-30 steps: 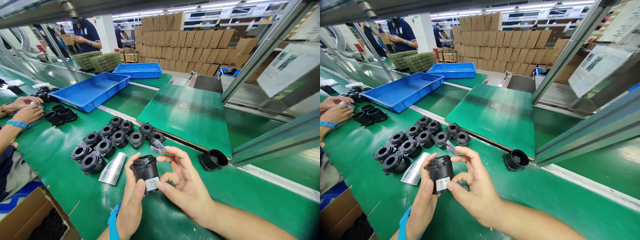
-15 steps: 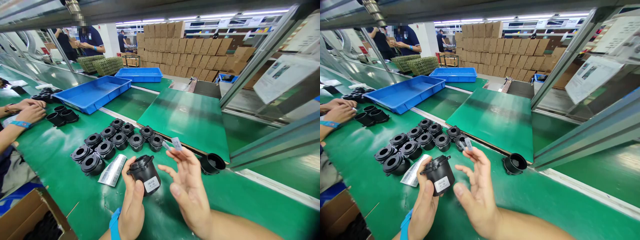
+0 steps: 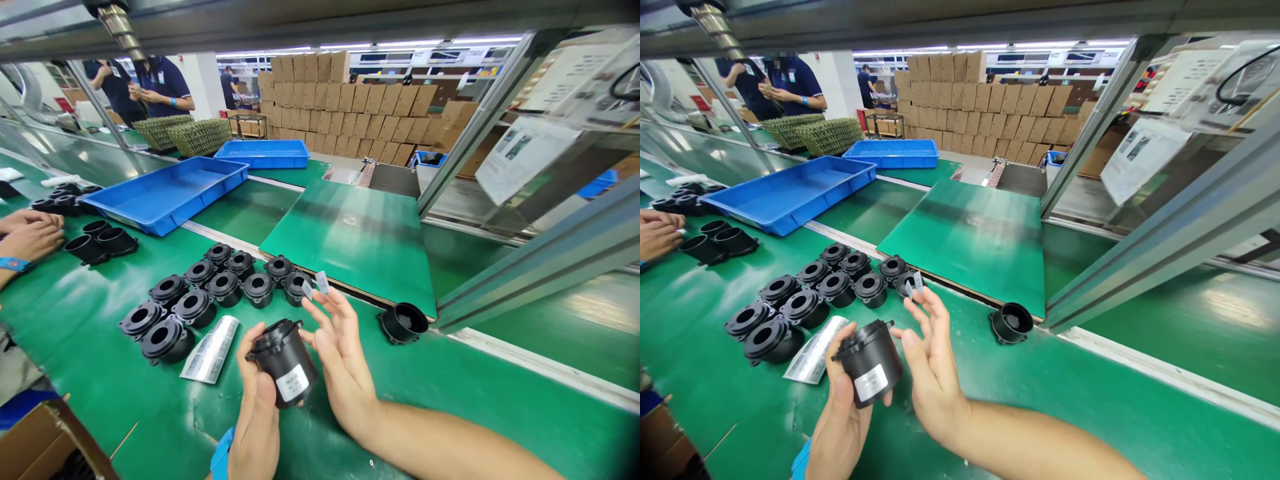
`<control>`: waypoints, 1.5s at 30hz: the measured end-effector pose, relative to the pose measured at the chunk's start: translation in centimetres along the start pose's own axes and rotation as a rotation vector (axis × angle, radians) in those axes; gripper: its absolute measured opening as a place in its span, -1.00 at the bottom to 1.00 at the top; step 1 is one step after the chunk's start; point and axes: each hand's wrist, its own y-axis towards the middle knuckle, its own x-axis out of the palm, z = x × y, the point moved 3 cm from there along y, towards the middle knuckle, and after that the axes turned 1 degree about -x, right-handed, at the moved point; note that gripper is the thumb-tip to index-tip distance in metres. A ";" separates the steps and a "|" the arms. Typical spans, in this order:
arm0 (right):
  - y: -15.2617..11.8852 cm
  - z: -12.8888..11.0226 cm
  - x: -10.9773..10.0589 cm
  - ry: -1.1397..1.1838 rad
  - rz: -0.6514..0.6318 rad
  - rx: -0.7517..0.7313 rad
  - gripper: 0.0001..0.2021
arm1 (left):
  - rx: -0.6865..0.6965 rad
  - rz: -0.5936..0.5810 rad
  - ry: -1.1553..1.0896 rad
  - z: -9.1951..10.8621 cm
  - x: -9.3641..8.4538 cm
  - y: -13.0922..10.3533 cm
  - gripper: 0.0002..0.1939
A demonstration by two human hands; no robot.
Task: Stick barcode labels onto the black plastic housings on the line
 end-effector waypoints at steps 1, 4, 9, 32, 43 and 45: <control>0.0 0.0 -0.1 -0.068 -0.028 -0.128 -0.31 | -0.024 0.017 -0.031 0.1 -0.1 0.2 -0.23; -0.6 -0.1 -0.2 -0.347 -0.105 -0.520 0.14 | -0.092 0.010 -0.092 0.0 0.0 0.8 -0.27; 0.8 -1.9 -1.4 -0.579 -0.130 -0.653 0.13 | -0.165 -0.222 0.075 -0.5 0.3 1.8 -0.35; 7.0 -5.9 -7.1 -0.732 -0.336 -0.229 -0.04 | 0.681 -0.177 1.225 4.2 1.4 8.9 -0.57; 5.4 -5.9 -5.3 -0.188 -0.576 0.082 0.11 | 0.268 -0.200 0.615 4.6 -0.8 5.4 -0.44; 5.2 -5.7 -5.0 -0.167 -0.578 0.092 0.12 | 0.229 -0.218 0.520 4.3 -0.8 5.4 -0.45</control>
